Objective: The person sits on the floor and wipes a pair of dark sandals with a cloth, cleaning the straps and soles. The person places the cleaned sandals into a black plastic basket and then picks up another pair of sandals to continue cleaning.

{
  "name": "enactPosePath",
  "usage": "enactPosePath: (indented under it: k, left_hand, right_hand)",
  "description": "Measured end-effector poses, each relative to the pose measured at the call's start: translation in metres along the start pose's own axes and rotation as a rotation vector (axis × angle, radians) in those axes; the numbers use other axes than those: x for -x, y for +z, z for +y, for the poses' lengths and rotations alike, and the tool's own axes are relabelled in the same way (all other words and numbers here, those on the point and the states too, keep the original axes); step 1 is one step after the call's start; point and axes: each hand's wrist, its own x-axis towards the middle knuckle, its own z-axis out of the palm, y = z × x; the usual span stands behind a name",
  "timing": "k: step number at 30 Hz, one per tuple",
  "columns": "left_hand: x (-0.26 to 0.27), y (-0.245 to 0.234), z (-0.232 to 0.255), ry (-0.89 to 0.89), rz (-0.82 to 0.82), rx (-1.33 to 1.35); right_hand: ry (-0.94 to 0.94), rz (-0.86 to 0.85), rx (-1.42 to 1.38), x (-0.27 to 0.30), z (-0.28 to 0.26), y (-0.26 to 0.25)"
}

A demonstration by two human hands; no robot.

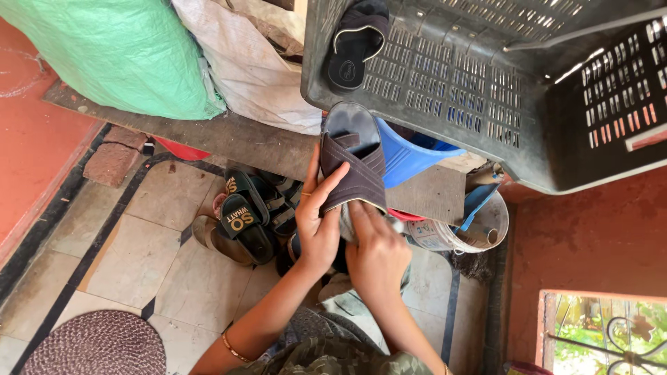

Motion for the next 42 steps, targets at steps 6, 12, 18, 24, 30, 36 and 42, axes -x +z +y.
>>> enactPosePath:
  k: [6, 12, 18, 24, 30, 36, 42]
  left_hand:
    - [-0.013, -0.015, 0.001, 0.052, 0.048, -0.045]
    - [-0.004, -0.005, 0.003, 0.053, 0.007, -0.045]
    - [0.010, 0.005, 0.013, 0.017, -0.010, -0.048]
    - [0.003, -0.018, 0.013, 0.022, 0.084, -0.092]
    - [0.008, -0.023, 0.013, -0.008, 0.090, -0.127]
    - [0.029, -0.009, 0.022, 0.068, -0.014, -0.212]
    - [0.031, -0.039, 0.020, 0.033, 0.061, -0.147]
  right_hand:
    - [-0.078, -0.094, -0.080, 0.038, -0.002, 0.000]
    - [-0.063, -0.012, -0.103, 0.031, 0.003, -0.011]
    - [-0.026, -0.018, -0.050, 0.011, 0.006, -0.021]
    - [-0.082, -0.102, -0.357, 0.058, 0.006, -0.020]
    - [0.129, 0.205, -0.453, 0.046, 0.025, -0.037]
    - [-0.064, 0.123, -0.227, 0.003, 0.002, -0.055]
    - [0.173, -0.009, -0.168, 0.008, 0.030, -0.044]
